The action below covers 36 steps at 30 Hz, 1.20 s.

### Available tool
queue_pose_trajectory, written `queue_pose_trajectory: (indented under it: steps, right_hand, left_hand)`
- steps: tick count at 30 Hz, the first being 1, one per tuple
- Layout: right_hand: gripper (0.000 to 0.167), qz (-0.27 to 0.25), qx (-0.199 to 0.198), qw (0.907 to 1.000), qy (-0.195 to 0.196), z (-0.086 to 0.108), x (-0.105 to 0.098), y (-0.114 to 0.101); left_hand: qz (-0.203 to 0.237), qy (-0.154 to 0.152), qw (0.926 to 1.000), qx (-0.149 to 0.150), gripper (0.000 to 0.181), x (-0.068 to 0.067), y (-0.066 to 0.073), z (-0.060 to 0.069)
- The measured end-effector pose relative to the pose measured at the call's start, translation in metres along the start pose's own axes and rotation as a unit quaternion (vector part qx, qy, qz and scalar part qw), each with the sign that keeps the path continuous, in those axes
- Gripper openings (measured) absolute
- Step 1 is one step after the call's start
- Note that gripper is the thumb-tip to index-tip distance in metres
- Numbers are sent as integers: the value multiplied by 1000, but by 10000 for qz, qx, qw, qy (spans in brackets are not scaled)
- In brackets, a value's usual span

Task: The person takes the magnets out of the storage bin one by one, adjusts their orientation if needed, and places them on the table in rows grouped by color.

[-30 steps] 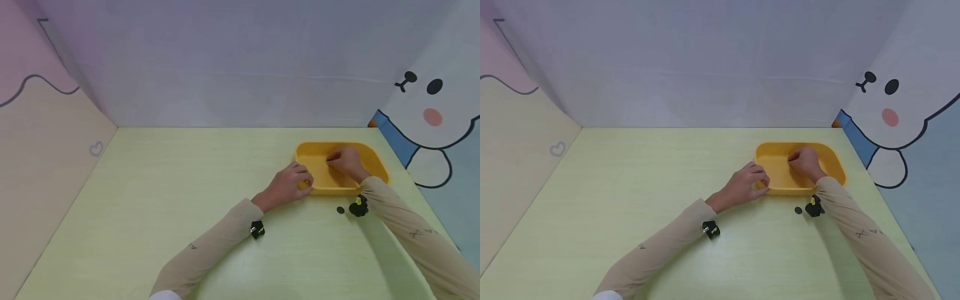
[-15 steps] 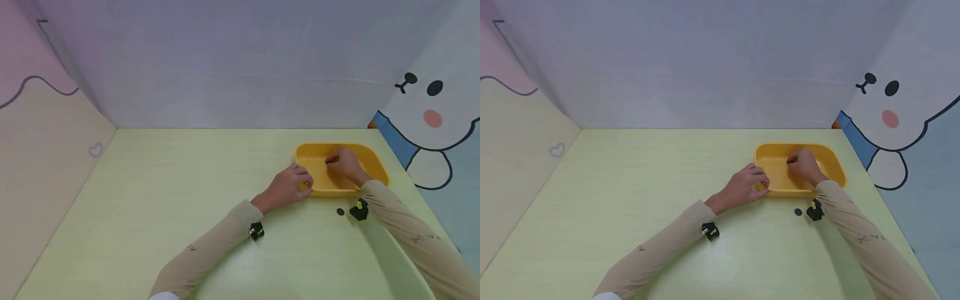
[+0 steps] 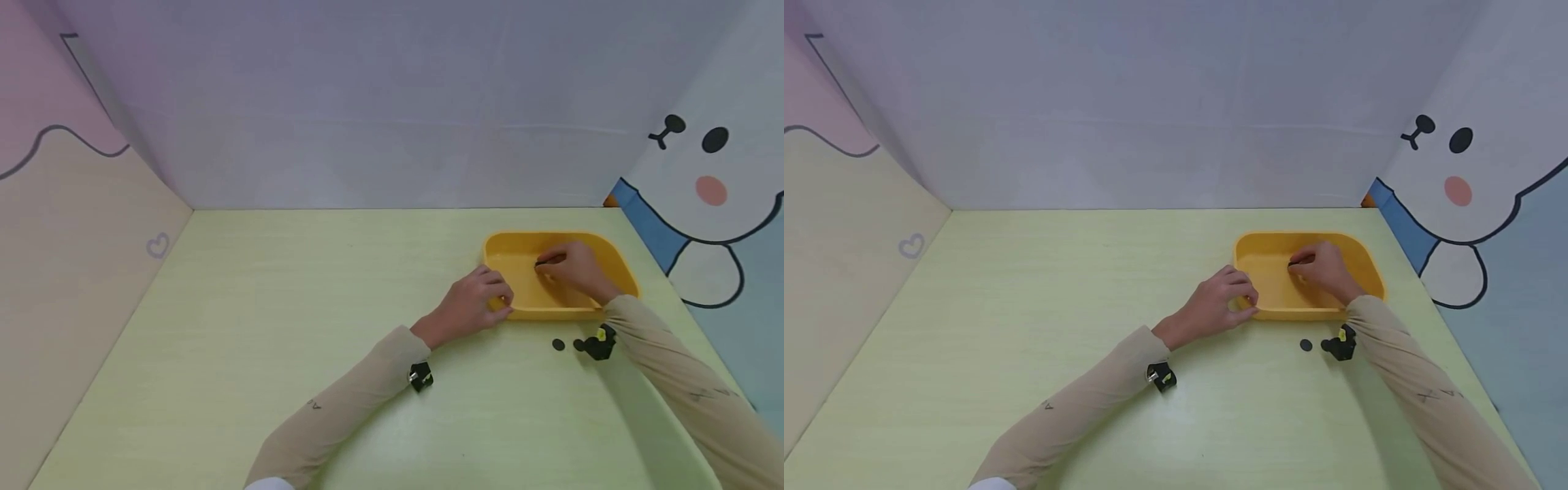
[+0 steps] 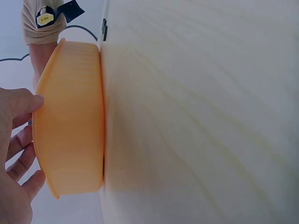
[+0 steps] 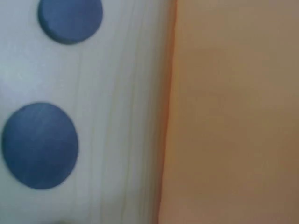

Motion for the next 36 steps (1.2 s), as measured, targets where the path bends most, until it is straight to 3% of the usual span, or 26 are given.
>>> queue_pose_trajectory:
  steps: [4, 14, 25, 36]
  right_hand:
    - [26, -46, 75, 10000, 34, 4, -4, -2]
    - [24, 59, -360, 9993, 126, 14, -14, -17]
    - [23, 397, -456, 9977, 319, 20, -22, -19]
    - [23, 169, -439, 9982, 368, 30, -30, -20]
  left_hand:
    - [-96, -7, 9999, -57, 10, 1, -1, -1]
    - [-69, -2, 9999, -113, 10, 2, -5, -3]
    - [-73, -26, 9998, -186, 10, 2, -6, -4]
    - [20, -22, 9999, -149, 9, 1, -6, -4]
Point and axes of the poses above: each hand's wrist, its own z-axis away from the middle knuckle, its own x-axis out of the palm, y = z × x, the point moved 5 cm from there along -z, towards the middle knuckle, and after that the axes turned 14 degrees about -x, right-handed, at the moved point
